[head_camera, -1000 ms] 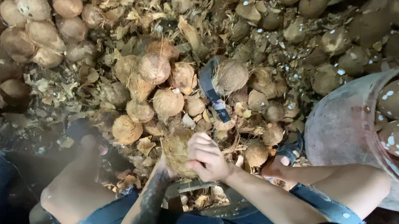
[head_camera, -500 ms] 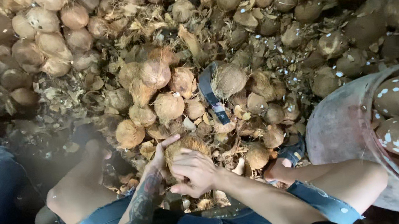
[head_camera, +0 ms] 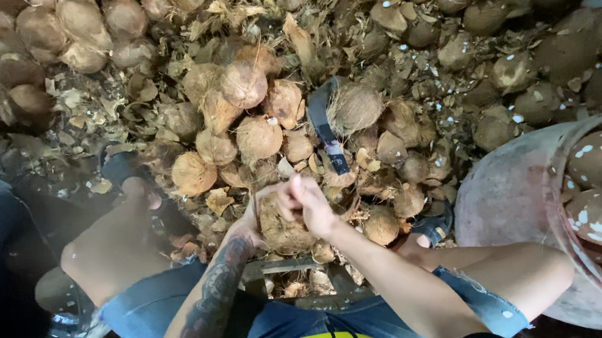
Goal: The person sits on the floor and uses a machete to peel the husk off coconuts. They hold each coconut with one hand and strike it repeatedly with the machete to remove the fibrous outer layer. The peeled coconuts are placed into a bucket nearby.
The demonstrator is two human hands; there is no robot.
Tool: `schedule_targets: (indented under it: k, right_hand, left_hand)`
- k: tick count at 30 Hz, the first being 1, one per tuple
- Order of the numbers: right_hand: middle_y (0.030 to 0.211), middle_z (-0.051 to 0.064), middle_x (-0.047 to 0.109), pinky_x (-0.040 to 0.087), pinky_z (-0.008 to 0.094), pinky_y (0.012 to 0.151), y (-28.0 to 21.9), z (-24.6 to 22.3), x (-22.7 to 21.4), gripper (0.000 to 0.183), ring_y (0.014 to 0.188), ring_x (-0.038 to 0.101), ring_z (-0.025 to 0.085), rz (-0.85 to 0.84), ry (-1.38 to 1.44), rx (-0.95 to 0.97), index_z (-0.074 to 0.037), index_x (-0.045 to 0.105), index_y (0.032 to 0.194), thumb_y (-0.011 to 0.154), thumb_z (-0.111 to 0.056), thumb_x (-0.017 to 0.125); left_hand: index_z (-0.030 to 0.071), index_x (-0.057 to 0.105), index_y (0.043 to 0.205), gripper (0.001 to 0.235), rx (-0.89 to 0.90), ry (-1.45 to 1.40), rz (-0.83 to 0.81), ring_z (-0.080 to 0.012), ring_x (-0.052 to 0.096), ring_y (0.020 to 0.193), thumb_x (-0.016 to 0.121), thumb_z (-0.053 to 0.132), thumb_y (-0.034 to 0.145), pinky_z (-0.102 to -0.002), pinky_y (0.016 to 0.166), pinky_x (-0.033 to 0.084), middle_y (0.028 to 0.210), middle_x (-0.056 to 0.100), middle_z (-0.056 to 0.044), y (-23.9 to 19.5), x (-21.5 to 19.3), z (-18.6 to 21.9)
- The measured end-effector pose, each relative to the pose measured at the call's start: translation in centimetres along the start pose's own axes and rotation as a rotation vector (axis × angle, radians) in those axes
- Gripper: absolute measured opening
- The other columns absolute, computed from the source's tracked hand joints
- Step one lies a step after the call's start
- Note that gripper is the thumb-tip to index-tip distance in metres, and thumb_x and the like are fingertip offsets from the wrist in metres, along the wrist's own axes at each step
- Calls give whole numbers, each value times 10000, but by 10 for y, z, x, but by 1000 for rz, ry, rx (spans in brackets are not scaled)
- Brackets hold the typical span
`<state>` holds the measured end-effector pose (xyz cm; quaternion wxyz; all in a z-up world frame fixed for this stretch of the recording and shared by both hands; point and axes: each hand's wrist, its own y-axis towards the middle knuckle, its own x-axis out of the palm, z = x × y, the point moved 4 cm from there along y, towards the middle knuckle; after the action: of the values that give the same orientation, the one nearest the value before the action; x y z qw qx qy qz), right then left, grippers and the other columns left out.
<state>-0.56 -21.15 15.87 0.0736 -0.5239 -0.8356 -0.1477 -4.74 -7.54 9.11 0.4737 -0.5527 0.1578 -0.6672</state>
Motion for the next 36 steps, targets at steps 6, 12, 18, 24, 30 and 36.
schedule_targets:
  k: [6, 12, 18, 24, 30, 36]
  right_hand:
    - [395, -27, 261, 159, 260, 396, 14, -18, -10, 781, 341, 187, 135, 258, 317, 121, -237, 244, 556, 1023, -858, 171]
    - [519, -64, 115, 115, 230, 450, 33, -66, -16, 757, 431, 141, 91, 508, 547, -14, -181, 246, 584, 997, -808, 345]
    - [748, 10, 759, 486, 334, 919, 3, -37, -1, 248, 773, 712, 234, 178, -594, -306, -133, 691, 711, 886, -178, 861]
    - [294, 51, 343, 457, 311, 453, -1, -21, -25, 732, 246, 383, 200, 586, 196, -236, -161, 369, 431, 1148, -240, 492]
    - [322, -7, 178, 276, 273, 369, 10, -81, -19, 764, 236, 275, 167, 621, 886, -103, -234, 263, 455, 1055, -690, 392]
    - [367, 36, 387, 365, 305, 390, 13, -115, -4, 761, 327, 542, 239, 320, 909, -103, -232, 357, 492, 1074, -721, 339]
  left_hand:
    - [-41, 768, 1127, 561, 50, 88, -106, -324, 698, 946, 773, 413, 799, -457, 901, 511, 1031, 775, -172, 5, 2, 9]
    - [-46, 755, 1163, 533, 111, 219, -215, -314, 698, 965, 764, 367, 825, -465, 930, 505, 1046, 769, -167, 25, -37, 19]
    - [-51, 742, 1199, 508, 156, 320, -316, -304, 698, 984, 755, 320, 852, -472, 960, 498, 1061, 762, -162, -8, 29, 52]
    - [-55, 729, 1235, 486, 201, 409, -394, -294, 697, 1003, 746, 274, 878, -479, 990, 492, 1076, 756, -157, -19, 36, 60]
    - [-60, 717, 1270, 466, 232, 521, -507, -284, 697, 1023, 737, 227, 904, -486, 1019, 486, 1091, 749, -152, -13, 52, 79]
    - [-64, 706, 1300, 452, 236, 640, -607, -276, 697, 1039, 728, 188, 926, -491, 1044, 481, 1104, 744, -148, 3, 79, 112]
